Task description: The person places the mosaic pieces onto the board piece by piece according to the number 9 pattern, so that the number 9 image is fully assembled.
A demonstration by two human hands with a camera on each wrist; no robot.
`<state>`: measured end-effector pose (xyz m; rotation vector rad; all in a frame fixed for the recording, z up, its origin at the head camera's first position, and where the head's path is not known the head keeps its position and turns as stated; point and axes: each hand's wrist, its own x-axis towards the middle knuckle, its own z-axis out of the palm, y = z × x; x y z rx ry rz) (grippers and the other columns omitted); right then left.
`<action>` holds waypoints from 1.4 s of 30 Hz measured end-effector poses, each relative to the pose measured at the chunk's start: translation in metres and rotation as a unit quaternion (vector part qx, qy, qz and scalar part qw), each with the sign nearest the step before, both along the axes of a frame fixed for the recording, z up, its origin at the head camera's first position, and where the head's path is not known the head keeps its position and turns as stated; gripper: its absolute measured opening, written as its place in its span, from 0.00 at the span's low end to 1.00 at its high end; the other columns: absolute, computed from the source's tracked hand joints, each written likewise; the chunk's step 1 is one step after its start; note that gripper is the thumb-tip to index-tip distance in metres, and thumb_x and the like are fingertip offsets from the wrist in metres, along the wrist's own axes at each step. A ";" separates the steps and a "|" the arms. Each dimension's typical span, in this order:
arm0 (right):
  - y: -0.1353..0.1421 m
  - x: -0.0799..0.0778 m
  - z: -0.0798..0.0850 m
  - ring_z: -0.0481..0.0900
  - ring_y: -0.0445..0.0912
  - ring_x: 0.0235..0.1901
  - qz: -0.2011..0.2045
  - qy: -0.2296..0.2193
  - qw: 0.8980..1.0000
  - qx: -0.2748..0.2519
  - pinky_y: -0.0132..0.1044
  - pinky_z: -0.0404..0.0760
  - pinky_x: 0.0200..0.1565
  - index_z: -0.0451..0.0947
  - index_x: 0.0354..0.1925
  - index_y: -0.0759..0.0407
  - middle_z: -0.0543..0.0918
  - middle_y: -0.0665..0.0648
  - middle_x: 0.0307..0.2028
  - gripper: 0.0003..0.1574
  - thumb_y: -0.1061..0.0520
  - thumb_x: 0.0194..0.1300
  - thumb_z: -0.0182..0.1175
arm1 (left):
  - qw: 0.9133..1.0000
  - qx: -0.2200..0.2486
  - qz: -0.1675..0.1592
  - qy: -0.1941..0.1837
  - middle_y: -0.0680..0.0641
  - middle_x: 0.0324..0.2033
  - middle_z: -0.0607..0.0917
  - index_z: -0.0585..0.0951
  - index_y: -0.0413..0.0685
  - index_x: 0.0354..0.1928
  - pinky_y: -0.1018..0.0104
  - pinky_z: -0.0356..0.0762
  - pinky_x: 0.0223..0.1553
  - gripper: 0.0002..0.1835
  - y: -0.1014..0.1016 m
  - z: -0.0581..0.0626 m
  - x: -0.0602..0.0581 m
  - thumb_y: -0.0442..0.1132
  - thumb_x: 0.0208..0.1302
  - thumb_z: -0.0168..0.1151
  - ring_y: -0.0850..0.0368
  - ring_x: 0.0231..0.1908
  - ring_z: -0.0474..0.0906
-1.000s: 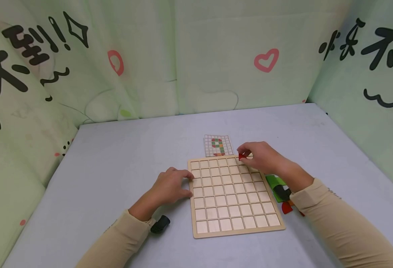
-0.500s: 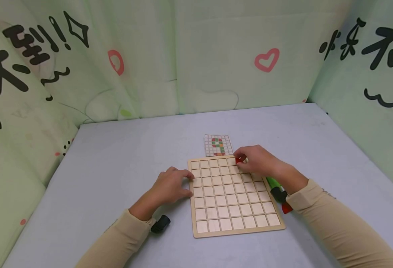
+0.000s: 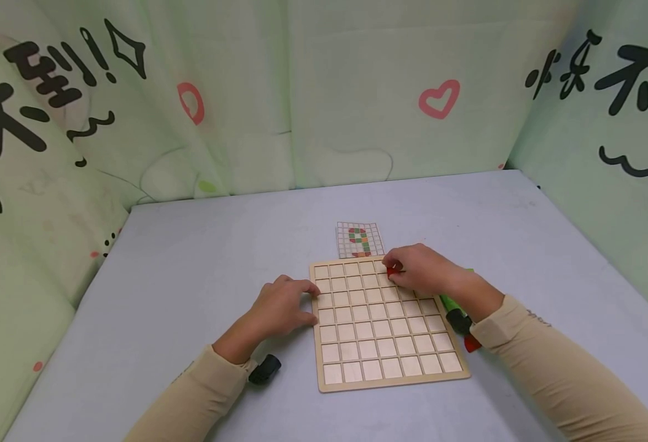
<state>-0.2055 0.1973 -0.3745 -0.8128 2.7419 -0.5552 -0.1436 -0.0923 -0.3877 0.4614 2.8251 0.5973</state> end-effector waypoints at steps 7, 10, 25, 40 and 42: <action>-0.002 0.002 0.001 0.80 0.51 0.41 0.008 -0.001 1.000 0.006 0.48 0.80 0.47 0.80 0.50 0.67 0.83 0.55 0.40 0.14 0.63 0.67 0.62 | 1.000 -0.001 -0.003 0.001 0.55 0.45 0.85 0.85 0.55 0.51 0.51 0.70 0.51 0.21 0.000 0.000 0.001 0.44 0.54 0.78 0.49 0.55 0.73; -0.003 0.002 0.001 0.79 0.50 0.41 0.011 0.004 1.000 0.007 0.48 0.79 0.47 0.79 0.50 0.67 0.83 0.54 0.40 0.14 0.63 0.67 0.62 | 1.000 0.002 -0.005 0.002 0.54 0.45 0.85 0.85 0.55 0.51 0.51 0.70 0.51 0.21 -0.001 0.001 0.001 0.43 0.54 0.78 0.49 0.54 0.73; -0.002 0.002 -0.002 0.80 0.49 0.40 0.006 -0.002 1.000 0.010 0.47 0.80 0.47 0.80 0.48 0.64 0.83 0.54 0.40 0.12 0.61 0.66 0.65 | 1.000 0.001 -0.001 0.001 0.55 0.45 0.85 0.85 0.55 0.51 0.52 0.70 0.50 0.21 0.000 0.002 0.001 0.44 0.54 0.78 0.49 0.54 0.73; -0.001 0.004 -0.001 0.82 0.50 0.43 0.008 -0.017 1.000 0.007 0.47 0.80 0.47 0.82 0.47 0.60 0.85 0.54 0.42 0.10 0.61 0.67 0.65 | 1.000 -0.005 -0.003 0.006 0.55 0.45 0.85 0.85 0.55 0.52 0.52 0.71 0.50 0.22 0.000 0.000 0.002 0.44 0.54 0.78 0.49 0.53 0.73; -0.001 0.004 -0.001 0.82 0.50 0.43 0.006 -0.017 1.000 0.007 0.47 0.80 0.47 0.82 0.47 0.60 0.85 0.54 0.42 0.10 0.62 0.67 0.65 | 1.000 -0.005 -0.003 0.005 0.55 0.45 0.85 0.85 0.55 0.52 0.51 0.71 0.50 0.22 0.000 0.000 0.002 0.44 0.54 0.78 0.49 0.54 0.73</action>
